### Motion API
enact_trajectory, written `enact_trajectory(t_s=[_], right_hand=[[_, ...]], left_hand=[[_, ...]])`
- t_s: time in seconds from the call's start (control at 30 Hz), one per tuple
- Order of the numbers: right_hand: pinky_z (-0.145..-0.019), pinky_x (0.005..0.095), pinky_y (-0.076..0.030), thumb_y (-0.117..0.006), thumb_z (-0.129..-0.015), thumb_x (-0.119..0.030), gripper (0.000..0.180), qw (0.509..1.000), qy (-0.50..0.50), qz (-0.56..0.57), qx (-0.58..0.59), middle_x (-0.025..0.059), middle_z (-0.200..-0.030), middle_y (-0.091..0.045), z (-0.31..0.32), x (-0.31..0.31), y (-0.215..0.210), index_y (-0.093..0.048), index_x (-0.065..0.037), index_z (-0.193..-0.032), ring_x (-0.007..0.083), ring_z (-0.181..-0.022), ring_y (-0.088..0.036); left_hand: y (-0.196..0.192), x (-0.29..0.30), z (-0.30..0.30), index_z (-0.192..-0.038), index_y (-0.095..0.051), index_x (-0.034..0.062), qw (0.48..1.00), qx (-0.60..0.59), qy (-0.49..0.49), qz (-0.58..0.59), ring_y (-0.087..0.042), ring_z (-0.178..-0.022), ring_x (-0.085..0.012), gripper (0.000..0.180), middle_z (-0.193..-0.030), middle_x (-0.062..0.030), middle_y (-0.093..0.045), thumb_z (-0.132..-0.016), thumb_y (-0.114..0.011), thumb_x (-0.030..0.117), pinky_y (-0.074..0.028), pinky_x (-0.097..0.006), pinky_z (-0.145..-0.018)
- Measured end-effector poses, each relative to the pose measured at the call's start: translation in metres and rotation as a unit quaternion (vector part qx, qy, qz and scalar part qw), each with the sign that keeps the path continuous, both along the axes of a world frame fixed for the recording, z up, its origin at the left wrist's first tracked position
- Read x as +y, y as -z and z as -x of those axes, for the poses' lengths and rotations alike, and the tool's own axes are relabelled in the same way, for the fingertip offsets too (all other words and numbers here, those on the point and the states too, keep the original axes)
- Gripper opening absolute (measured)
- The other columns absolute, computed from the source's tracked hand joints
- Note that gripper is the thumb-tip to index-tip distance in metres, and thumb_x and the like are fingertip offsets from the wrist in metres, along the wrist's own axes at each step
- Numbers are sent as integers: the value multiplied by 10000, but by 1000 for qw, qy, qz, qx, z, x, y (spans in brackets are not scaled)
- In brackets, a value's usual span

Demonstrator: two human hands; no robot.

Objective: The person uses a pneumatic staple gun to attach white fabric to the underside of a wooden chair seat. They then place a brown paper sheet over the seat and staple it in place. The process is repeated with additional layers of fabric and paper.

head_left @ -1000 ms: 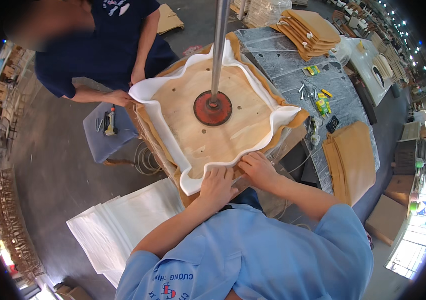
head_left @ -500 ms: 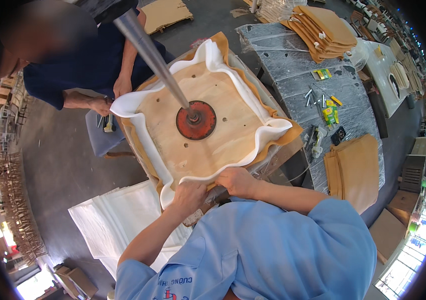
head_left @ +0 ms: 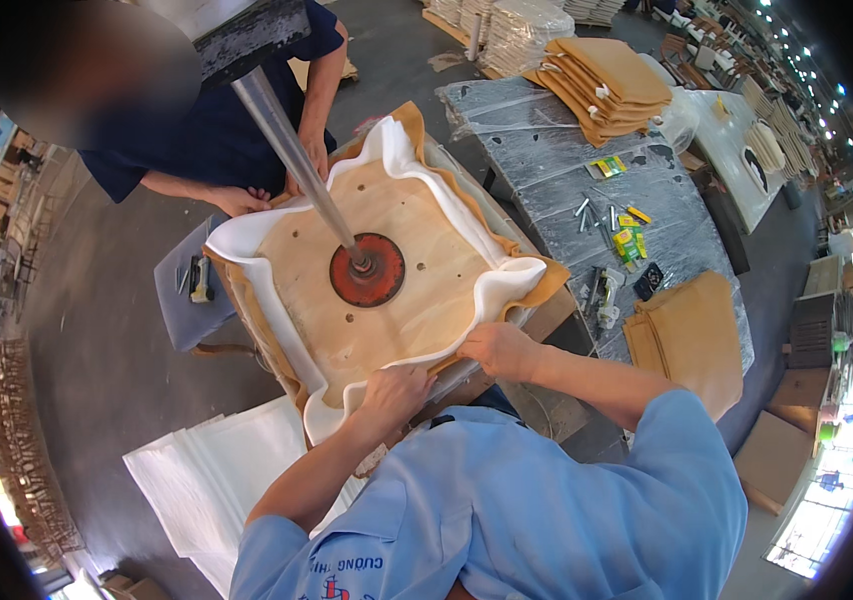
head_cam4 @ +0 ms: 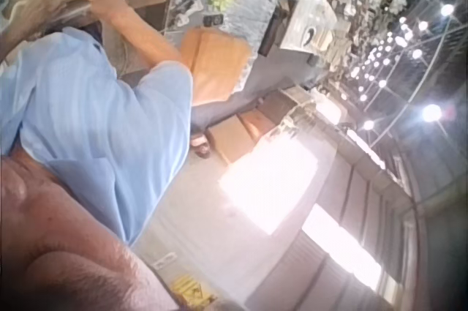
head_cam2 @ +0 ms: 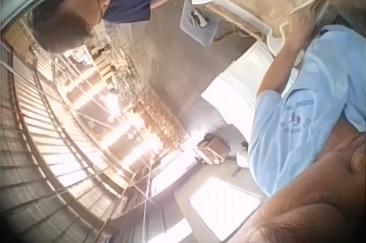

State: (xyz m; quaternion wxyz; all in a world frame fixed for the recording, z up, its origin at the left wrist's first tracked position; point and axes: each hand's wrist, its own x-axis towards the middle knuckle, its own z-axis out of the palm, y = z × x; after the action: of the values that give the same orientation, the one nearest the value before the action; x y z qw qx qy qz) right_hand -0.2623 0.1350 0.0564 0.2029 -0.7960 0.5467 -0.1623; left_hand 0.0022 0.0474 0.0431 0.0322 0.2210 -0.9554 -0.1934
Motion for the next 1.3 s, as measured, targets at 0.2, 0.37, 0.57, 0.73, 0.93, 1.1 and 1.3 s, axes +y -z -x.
enact_trajectory(t_s=[0.2, 0.37, 0.57, 0.73, 0.93, 1.1, 1.3], right_hand=[[-903, 459, -607, -700, -872, -105, 136, 990, -11, 54, 130, 103, -984, -764, 65, -7, -19, -782, -111, -981, 329, -1011, -748], [-924, 456, -597, -724, -835, -78, 275, 997, -1, -46, 65, 83, -1062, -741, 103, -16, 21, -768, -106, -1106, 330, -1039, -734], [-1049, 414, -574, -667, -856, -95, 222, 998, 55, 21, 19, 102, -1201, -706, 114, 7, 25, -761, -96, -1057, 305, -1223, -674], [-981, 412, -600, -699, -853, -113, 77, 999, 29, -32, 14, 109, -1008, -757, 138, -30, 22, -769, -84, -868, 317, -1113, -721], [-943, 453, -611, -717, -879, -161, 183, 970, 119, 129, -169, 59, -1090, -784, 188, -1, 9, -804, -150, -1039, 288, -1055, -739], [-919, 415, -601, -769, -1007, -265, 292, 746, 603, -11, -281, 115, -1106, -806, 321, 77, 105, -786, -93, -1243, 296, -1044, -768], [-1030, 470, -547, -872, -823, -404, 713, 564, 796, -213, -53, 230, -1263, -765, 431, 200, 308, -709, 15, -1377, 380, -1196, -734]], left_hand=[[-17, 7, 26, -874, -715, 93, 999, 21, 1, 31, -749, -799, -302, 297, -872, -97, -713, -1032, -720, 344, -605, -458, -668], [-13, -11, 32, -851, -682, 80, 1000, 24, 6, -8, -733, -825, -316, 275, -863, -108, -687, -986, -776, 300, -580, -481, -669], [-72, -1, 63, -905, -706, 72, 993, -110, -23, -26, -701, -869, -370, 262, -913, -123, -670, -924, -835, 299, -573, -518, -732], [-65, 30, 86, -925, -721, 36, 963, -243, -110, -32, -635, -1132, -430, 255, -1194, -199, -634, -905, -834, 264, -540, -536, -922], [-61, 29, 88, -1005, -752, 30, 947, -288, -136, -45, -591, -1135, -441, 166, -1193, -213, -604, -906, -778, 160, -467, -560, -996], [-68, 50, 119, -1211, -750, 87, 955, -238, -175, -14, -559, -1229, -466, 327, -1299, -233, -598, -900, -809, 168, -449, -578, -1063], [-75, 42, 151, -1301, -761, 140, 964, -207, -169, 3, -434, -1497, -481, 454, -1627, -239, -426, -869, -877, 214, -370, -625, -1211]])
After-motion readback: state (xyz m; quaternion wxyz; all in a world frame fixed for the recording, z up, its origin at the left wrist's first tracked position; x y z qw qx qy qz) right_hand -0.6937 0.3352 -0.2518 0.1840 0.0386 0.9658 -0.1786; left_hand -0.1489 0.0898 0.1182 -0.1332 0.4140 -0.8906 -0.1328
